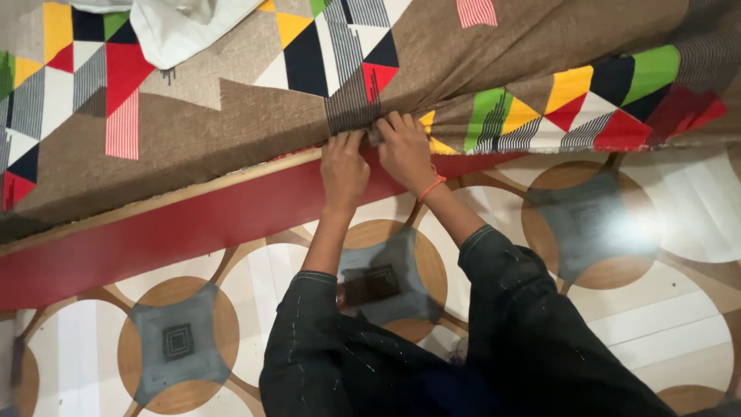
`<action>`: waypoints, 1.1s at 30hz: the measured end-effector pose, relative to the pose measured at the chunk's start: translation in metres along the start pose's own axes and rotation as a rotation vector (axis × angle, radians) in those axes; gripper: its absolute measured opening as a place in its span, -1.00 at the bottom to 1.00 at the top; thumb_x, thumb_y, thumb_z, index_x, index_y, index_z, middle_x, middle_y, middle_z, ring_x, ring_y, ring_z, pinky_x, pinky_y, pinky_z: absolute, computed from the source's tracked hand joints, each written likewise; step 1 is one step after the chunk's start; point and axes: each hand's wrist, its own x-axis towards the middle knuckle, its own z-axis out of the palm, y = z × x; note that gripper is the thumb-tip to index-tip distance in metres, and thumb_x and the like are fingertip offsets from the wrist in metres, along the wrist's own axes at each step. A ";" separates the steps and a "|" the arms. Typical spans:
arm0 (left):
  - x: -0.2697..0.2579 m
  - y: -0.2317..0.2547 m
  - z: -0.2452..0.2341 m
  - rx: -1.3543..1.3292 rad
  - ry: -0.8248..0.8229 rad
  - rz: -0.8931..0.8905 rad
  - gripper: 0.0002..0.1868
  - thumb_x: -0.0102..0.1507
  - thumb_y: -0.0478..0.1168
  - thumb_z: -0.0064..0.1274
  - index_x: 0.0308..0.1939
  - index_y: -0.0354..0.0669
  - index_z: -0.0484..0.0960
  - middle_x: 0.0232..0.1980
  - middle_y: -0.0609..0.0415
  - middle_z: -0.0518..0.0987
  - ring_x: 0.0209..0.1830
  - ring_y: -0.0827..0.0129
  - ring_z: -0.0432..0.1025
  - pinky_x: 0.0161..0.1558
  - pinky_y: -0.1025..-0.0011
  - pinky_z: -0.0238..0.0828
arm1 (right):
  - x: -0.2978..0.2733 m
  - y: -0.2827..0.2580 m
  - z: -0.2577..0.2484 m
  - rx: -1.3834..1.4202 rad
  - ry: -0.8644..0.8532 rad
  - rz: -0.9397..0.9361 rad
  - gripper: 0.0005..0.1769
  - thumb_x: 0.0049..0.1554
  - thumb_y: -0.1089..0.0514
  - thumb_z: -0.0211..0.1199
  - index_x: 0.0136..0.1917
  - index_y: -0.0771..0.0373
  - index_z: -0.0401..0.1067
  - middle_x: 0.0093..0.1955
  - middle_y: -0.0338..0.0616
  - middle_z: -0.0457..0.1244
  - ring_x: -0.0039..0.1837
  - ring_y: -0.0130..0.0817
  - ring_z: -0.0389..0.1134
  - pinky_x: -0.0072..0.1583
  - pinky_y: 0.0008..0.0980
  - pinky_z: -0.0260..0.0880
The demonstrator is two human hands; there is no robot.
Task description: The person is making a bed by tucking a patterned bedsheet under the mattress. They use both hands to pull the sheet taut and fold the edges under the mattress along the side of the bed frame.
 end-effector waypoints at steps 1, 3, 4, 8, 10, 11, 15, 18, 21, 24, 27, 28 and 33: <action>0.002 0.001 0.001 0.021 -0.041 -0.032 -0.59 0.11 -0.50 0.01 0.03 -0.21 0.67 0.01 -0.05 0.59 0.07 0.00 0.44 0.14 0.06 0.35 | -0.001 0.001 0.001 0.004 0.001 0.000 -0.58 -0.07 0.28 0.26 0.11 0.27 0.44 0.02 -0.03 0.22 0.10 -0.01 0.24 0.13 -0.06 0.26; 0.005 0.003 0.002 0.066 -0.122 -0.096 -0.62 0.09 -0.47 0.05 -0.03 -0.19 0.68 -0.06 -0.05 0.55 0.04 0.00 0.42 0.09 0.01 0.32 | -0.005 0.002 0.002 0.011 0.002 -0.001 -0.57 -0.06 0.30 0.25 0.12 0.27 0.44 0.03 -0.04 0.22 0.11 -0.01 0.24 0.13 -0.07 0.25; 0.005 0.006 0.002 0.100 -0.117 -0.095 -0.62 0.07 -0.46 0.05 -0.04 -0.19 0.68 -0.06 -0.05 0.52 0.03 0.00 0.40 0.08 0.00 0.31 | -0.007 0.002 0.002 0.010 -0.001 0.004 -0.58 -0.06 0.30 0.25 0.12 0.27 0.44 0.03 -0.04 0.22 0.11 -0.01 0.24 0.14 -0.07 0.25; 0.009 0.014 0.007 0.172 -0.092 -0.113 -0.65 0.07 -0.43 0.06 -0.06 -0.19 0.67 -0.05 -0.06 0.46 0.06 0.00 0.36 0.07 -0.03 0.30 | -0.009 0.005 0.003 0.027 -0.027 0.017 -0.59 -0.06 0.30 0.25 0.10 0.26 0.43 0.02 -0.04 0.22 0.12 -0.02 0.25 0.16 -0.06 0.25; 0.008 0.015 0.009 0.190 -0.086 -0.108 -0.66 0.08 -0.43 0.07 -0.07 -0.18 0.67 -0.05 -0.06 0.45 0.06 0.00 0.35 0.07 -0.02 0.29 | -0.011 0.006 0.003 0.042 -0.021 0.017 -0.59 -0.07 0.30 0.25 0.10 0.26 0.43 0.02 -0.04 0.22 0.13 -0.01 0.25 0.18 -0.07 0.25; 0.008 0.015 0.010 0.206 -0.078 -0.096 -0.67 0.08 -0.42 0.07 -0.07 -0.18 0.67 -0.05 -0.06 0.44 0.06 0.00 0.35 0.08 -0.03 0.29 | -0.011 0.007 0.003 0.046 -0.006 0.007 -0.58 -0.07 0.30 0.25 0.11 0.26 0.43 0.03 -0.04 0.23 0.14 -0.01 0.25 0.20 -0.07 0.25; 0.007 0.012 0.017 0.252 -0.090 -0.088 -0.70 0.11 -0.37 0.03 -0.09 -0.16 0.67 -0.06 -0.05 0.43 0.03 0.02 0.34 0.05 0.00 0.29 | -0.011 0.004 0.000 0.065 -0.009 0.014 -0.58 -0.06 0.32 0.24 0.12 0.26 0.42 0.06 -0.04 0.24 0.17 -0.02 0.26 0.23 -0.08 0.25; 0.004 0.011 0.025 0.350 -0.070 -0.045 -0.83 0.24 -0.27 0.01 -0.12 -0.12 0.65 -0.06 -0.05 0.43 0.03 0.04 0.35 0.04 0.01 0.29 | -0.011 0.000 -0.005 0.097 -0.022 0.020 -0.56 -0.04 0.32 0.23 0.15 0.26 0.43 0.09 -0.03 0.24 0.19 -0.01 0.26 0.25 -0.08 0.25; 0.004 0.010 0.036 0.479 -0.020 -0.027 -0.84 0.25 -0.21 -0.02 -0.14 -0.06 0.63 -0.07 -0.02 0.43 0.01 0.10 0.34 0.10 0.01 0.30 | -0.012 -0.004 -0.006 0.097 0.014 0.008 -0.53 -0.02 0.31 0.24 0.21 0.27 0.45 0.13 -0.04 0.27 0.21 -0.03 0.26 0.28 -0.07 0.22; 0.003 0.009 0.038 0.480 0.004 -0.020 -0.88 0.28 -0.21 0.00 -0.14 -0.06 0.60 -0.07 -0.02 0.43 0.01 0.11 0.34 0.13 0.03 0.32 | -0.014 -0.007 -0.004 0.088 0.087 -0.036 -0.57 0.04 0.32 0.22 0.21 0.28 0.43 0.21 -0.06 0.28 0.30 -0.06 0.28 0.37 -0.07 0.23; 0.002 0.008 0.032 0.438 -0.058 -0.015 -0.84 0.26 -0.20 -0.01 -0.13 -0.10 0.60 -0.06 -0.04 0.44 0.01 0.09 0.36 0.04 0.05 0.31 | -0.014 -0.005 -0.002 0.145 0.008 0.037 -0.65 0.09 0.31 0.24 0.18 0.26 0.47 0.17 -0.08 0.29 0.25 -0.06 0.29 0.29 -0.09 0.26; 0.002 0.009 0.029 0.414 -0.059 -0.007 -0.84 0.26 -0.21 0.00 -0.11 -0.12 0.60 -0.06 -0.04 0.43 0.01 0.08 0.35 0.04 0.05 0.31 | -0.013 -0.004 -0.002 0.139 0.010 0.037 -0.66 0.09 0.30 0.24 0.17 0.25 0.47 0.16 -0.08 0.29 0.24 -0.06 0.30 0.29 -0.09 0.27; 0.004 0.001 0.007 0.198 -0.135 0.002 -0.68 0.10 -0.29 0.08 -0.06 -0.19 0.64 -0.07 -0.10 0.48 0.01 0.00 0.38 0.01 0.04 0.32 | -0.010 -0.003 -0.003 0.117 0.001 0.017 -0.68 0.02 0.27 0.26 0.08 0.24 0.45 0.12 -0.07 0.28 0.21 -0.05 0.30 0.27 -0.08 0.29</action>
